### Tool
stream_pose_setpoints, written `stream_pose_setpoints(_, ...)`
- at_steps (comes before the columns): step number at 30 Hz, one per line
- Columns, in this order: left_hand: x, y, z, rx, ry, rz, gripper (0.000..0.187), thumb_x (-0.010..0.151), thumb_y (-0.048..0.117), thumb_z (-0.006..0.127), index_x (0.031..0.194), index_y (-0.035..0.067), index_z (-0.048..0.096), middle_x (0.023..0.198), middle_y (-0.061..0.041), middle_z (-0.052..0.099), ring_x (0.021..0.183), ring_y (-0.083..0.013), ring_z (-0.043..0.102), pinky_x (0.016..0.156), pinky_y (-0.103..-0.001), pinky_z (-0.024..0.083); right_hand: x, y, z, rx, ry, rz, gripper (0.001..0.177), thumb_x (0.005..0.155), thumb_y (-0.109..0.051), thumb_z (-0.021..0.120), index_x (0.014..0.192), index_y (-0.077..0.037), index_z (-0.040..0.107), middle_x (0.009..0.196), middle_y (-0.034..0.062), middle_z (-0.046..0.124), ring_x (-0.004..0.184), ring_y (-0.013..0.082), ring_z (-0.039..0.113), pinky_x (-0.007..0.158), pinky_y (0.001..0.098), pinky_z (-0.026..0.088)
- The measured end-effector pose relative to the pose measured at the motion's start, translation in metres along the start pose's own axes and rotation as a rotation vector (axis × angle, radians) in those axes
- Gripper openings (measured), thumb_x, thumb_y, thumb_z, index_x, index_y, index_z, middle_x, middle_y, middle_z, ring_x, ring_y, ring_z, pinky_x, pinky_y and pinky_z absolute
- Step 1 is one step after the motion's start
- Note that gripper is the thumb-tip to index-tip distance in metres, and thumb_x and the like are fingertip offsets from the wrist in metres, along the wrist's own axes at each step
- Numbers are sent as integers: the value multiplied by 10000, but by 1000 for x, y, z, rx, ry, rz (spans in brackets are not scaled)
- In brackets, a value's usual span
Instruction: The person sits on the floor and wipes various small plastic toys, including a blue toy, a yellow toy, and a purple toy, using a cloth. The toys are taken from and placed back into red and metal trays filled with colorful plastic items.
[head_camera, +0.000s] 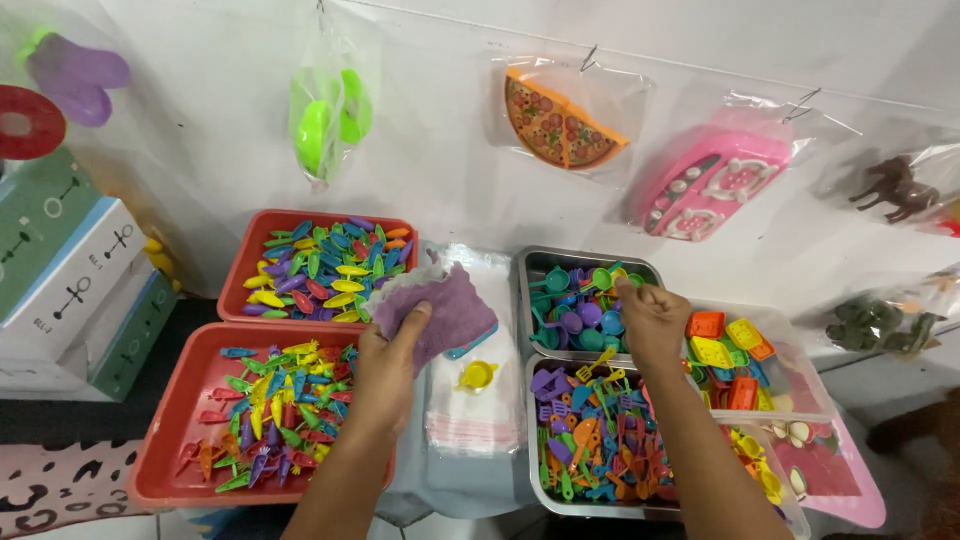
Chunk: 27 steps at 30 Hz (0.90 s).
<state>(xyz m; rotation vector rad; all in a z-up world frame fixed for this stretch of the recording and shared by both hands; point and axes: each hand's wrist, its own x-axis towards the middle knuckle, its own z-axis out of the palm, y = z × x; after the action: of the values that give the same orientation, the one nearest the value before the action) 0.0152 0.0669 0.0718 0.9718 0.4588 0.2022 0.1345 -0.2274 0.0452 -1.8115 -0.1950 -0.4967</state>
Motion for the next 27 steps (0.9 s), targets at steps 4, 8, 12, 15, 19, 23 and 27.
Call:
stream_pose_setpoints(4, -2, 1, 3, -13, 10, -27, 396, 907, 155, 651, 1214, -95, 666, 1150, -175, 730, 1027, -234, 697, 907, -296, 540, 28, 8, 21, -495, -260, -251, 536, 908, -176, 770, 615, -60, 336, 556, 0, 308, 530, 161, 278, 496, 312, 353)
stream_pose_setpoints(8, -3, 5, 6, 47, 34, -49, 434, 914, 203, 642, 1232, -91, 655, 1178, -182, 731, 1065, -242, 705, 926, -297, 541, 55, 10, 55, -930, -560, -331, 142, 809, -249, 776, 815, -154, 671, 938, 3, 650, 919, 242, 642, 816, 384, 519)
stream_pose_setpoints(12, -3, 7, 5, 18, 72, -105, 484, 921, 240, 626, 1292, -72, 628, 1222, -175, 717, 1085, -234, 693, 922, -304, 539, 68, 39, 82, -1242, -602, -534, 173, 828, -285, 667, 914, -190, 784, 986, 95, 657, 873, 320, 639, 760, 448, 544)
stream_pose_setpoints(15, 1, -1, -1, -4, 17, -84, 449, 924, 218, 632, 1249, -90, 665, 1161, -184, 733, 1020, -235, 697, 877, -308, 546, 69, 51, 87, -1383, -655, -517, 210, 841, -290, 632, 814, -153, 790, 1004, 99, 680, 872, 324, 641, 755, 450, 530)
stream_pose_setpoints(19, -5, 6, 2, 21, -25, -106, 459, 934, 227, 618, 1241, -110, 677, 1138, -201, 751, 1004, -243, 716, 860, -314, 563, 70, 36, 79, -1385, -690, -476, 197, 841, -285, 619, 825, -203, 797, 977, 63, 696, 866, 316, 657, 767, 441, 524)
stream_pose_setpoints(23, -3, 3, 4, -42, 14, -177, 529, 947, 284, 599, 1324, -86, 596, 1224, -200, 708, 1099, -244, 696, 927, -322, 556, 64, 8, 58, -1169, -507, -554, 57, 778, -227, 700, 787, -182, 734, 878, 41, 665, 792, 289, 650, 748, 409, 540)
stream_pose_setpoints(27, -6, -4, 3, 129, -29, -83, 476, 983, 314, 536, 1275, -35, 677, 1169, -143, 753, 1048, -209, 722, 909, -311, 563, 24, -49, 42, -592, -366, -191, 108, 821, -129, 720, 892, -53, 691, 779, 32, 660, 693, 184, 581, 659, 306, 477)
